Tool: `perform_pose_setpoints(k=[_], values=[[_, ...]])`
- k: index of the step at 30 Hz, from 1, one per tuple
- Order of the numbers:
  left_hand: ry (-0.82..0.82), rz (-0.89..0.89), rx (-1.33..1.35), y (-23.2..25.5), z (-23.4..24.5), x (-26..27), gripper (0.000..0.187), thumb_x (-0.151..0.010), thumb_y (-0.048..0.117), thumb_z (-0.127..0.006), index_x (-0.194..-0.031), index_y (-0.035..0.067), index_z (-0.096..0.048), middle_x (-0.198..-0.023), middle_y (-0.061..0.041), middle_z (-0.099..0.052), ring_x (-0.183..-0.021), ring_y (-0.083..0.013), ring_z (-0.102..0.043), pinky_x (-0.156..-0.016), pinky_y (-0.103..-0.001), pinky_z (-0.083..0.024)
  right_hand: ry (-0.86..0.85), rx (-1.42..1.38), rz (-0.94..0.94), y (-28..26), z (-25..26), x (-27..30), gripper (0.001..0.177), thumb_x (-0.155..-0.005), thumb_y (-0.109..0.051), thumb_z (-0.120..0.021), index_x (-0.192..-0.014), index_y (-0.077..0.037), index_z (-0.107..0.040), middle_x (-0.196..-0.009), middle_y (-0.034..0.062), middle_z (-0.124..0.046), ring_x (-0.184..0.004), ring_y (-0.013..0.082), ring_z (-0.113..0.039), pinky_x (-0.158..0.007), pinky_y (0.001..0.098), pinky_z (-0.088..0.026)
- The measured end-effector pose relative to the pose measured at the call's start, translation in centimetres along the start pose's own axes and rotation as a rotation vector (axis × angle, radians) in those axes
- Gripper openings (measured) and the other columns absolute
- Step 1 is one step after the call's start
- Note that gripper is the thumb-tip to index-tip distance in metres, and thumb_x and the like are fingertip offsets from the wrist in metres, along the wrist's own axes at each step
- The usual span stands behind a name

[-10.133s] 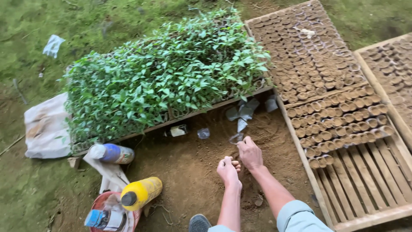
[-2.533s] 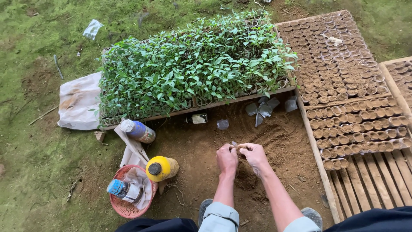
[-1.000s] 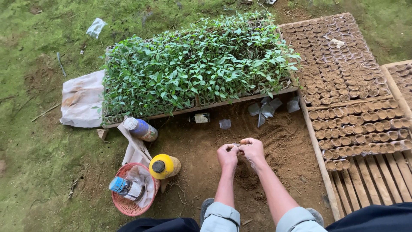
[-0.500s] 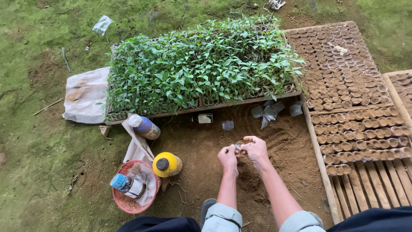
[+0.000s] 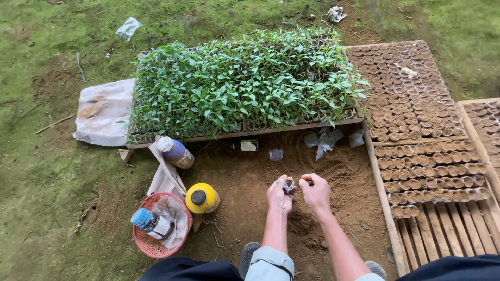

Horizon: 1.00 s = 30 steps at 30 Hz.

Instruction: The person fills small biodegradable pots with soil from a pile on the ground and places them into a wooden tray. The person repeats this process multiple times, handling the soil and pots by hand.

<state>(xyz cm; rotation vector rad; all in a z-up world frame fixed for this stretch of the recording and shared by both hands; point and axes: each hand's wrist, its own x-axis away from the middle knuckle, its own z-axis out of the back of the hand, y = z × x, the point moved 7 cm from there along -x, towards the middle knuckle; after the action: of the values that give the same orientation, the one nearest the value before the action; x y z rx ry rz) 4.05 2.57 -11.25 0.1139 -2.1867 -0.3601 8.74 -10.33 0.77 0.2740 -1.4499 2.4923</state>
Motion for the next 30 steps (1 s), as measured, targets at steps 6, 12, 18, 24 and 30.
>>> perform_pose_setpoints(k=[6,12,18,24,30], values=[[-0.004,-0.080,0.037,0.0,1.1,-2.3,0.022,-0.102,0.011,-0.062,-0.121,0.001,-0.064,-0.103,-0.024,-0.075,-0.086,-0.0296,-0.074,-0.075,-0.044,-0.066,0.144,0.190,0.700,-2.3,-1.6,1.9,0.014,-0.074,-0.011,-0.075,-0.083,-0.019,-0.079,-0.095,0.0019,-0.072,-0.092,0.0221,-0.070,-0.085,0.0331,-0.056],[-0.059,-0.094,0.060,0.1,0.4,-1.7,0.021,-0.101,0.008,-0.064,-0.120,-0.001,-0.065,-0.106,-0.028,-0.075,-0.088,-0.0319,-0.076,-0.077,-0.044,-0.066,0.075,0.315,0.796,-2.4,-4.1,2.1,0.007,-0.083,-0.013,-0.072,-0.089,-0.013,-0.076,-0.124,0.0113,-0.066,-0.122,0.0335,-0.061,-0.105,0.0438,-0.049],[-0.073,-0.070,0.159,-0.2,1.0,-3.4,0.019,-0.101,0.006,-0.063,-0.119,0.000,-0.065,-0.110,-0.027,-0.075,-0.092,-0.0341,-0.077,-0.077,-0.044,-0.066,-0.005,0.288,0.824,-3.8,-3.5,3.5,0.013,-0.079,-0.011,-0.076,-0.091,-0.011,-0.072,-0.131,0.0134,-0.063,-0.127,0.0379,-0.057,-0.110,0.0493,-0.045],[-0.030,0.016,0.274,-1.5,1.4,-4.4,0.014,-0.099,0.005,-0.067,-0.112,0.003,-0.068,-0.108,-0.027,-0.075,-0.092,-0.0387,-0.077,-0.081,-0.050,-0.067,0.008,0.328,0.851,-3.5,-3.4,2.4,0.004,-0.084,-0.011,-0.072,-0.088,-0.010,-0.071,-0.128,0.0129,-0.064,-0.128,0.0357,-0.057,-0.110,0.0478,-0.046],[-0.029,0.038,0.383,-2.0,1.7,-7.6,0.011,-0.097,0.003,-0.069,-0.107,-0.001,-0.069,-0.108,-0.029,-0.074,-0.095,-0.0401,-0.076,-0.084,-0.050,-0.066,-0.009,0.251,0.893,-6.3,-3.1,4.2,0.001,-0.086,-0.013,-0.072,-0.087,-0.013,-0.072,-0.125,0.0090,-0.068,-0.123,0.0313,-0.063,-0.107,0.0442,-0.049]])
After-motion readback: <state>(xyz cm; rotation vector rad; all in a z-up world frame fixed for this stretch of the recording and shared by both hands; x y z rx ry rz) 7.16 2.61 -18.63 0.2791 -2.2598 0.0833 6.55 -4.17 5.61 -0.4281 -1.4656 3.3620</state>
